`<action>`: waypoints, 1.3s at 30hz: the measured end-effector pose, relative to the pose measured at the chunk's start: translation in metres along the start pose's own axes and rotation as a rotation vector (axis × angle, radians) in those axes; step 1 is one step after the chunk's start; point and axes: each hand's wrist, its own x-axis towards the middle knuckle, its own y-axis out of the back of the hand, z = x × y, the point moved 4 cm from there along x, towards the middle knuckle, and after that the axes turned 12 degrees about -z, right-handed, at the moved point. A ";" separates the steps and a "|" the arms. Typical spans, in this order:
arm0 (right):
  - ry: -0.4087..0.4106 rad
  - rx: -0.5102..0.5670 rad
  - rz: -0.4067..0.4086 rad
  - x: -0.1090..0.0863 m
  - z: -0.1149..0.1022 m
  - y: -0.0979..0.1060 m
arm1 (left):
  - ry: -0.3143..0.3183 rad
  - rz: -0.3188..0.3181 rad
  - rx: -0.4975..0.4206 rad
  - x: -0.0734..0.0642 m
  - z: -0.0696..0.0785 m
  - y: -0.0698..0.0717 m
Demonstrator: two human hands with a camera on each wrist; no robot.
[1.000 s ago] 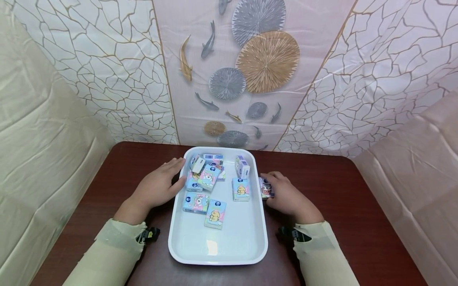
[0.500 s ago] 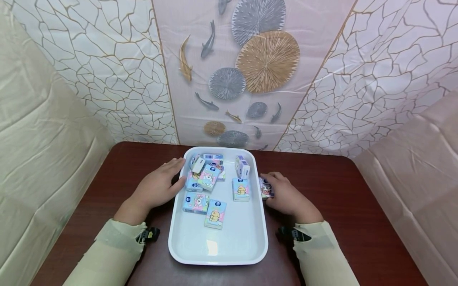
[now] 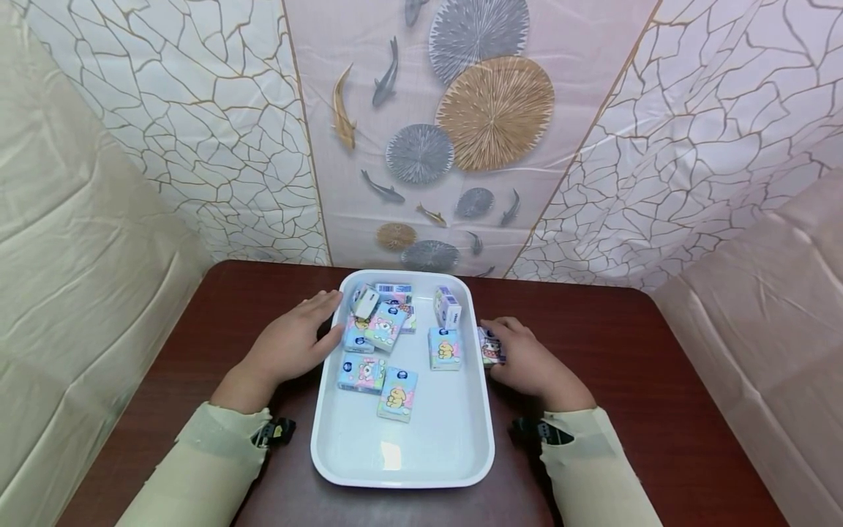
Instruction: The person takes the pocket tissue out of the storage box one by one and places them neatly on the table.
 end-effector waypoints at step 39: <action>0.010 0.008 0.040 -0.022 -0.011 0.026 | -0.001 0.005 0.002 0.000 0.001 0.001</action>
